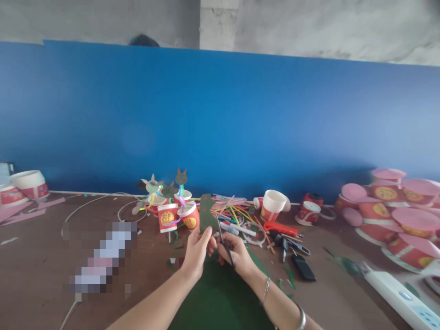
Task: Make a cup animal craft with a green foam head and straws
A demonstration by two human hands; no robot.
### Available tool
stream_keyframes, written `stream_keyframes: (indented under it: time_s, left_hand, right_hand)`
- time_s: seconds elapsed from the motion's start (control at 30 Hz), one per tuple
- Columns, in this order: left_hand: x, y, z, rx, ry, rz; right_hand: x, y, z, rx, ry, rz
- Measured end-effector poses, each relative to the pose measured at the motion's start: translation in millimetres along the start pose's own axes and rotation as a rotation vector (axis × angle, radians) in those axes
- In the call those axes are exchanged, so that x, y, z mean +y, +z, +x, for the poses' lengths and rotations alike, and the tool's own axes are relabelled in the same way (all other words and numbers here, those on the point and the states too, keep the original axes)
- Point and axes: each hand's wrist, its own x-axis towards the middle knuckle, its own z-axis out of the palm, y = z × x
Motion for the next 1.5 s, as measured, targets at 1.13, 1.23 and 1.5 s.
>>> stream_keyframes:
  time_s: [1.13,1.23,1.5]
  left_hand:
    - [0.6,-2.1,2.5,0.003,0.016,0.017]
    - [-0.4,-3.1,2.8,0.003,0.019,0.012]
    - [-0.4,-3.7,4.2,0.045,0.001,-0.021]
  right_hand:
    - [-0.5,-1.2,-0.3,0.026,0.029,-0.033]
    - [-0.9,-1.5,-0.4,0.025,0.032,-0.038]
    - [1.0,0.0,-0.4,0.020,0.027,-0.030]
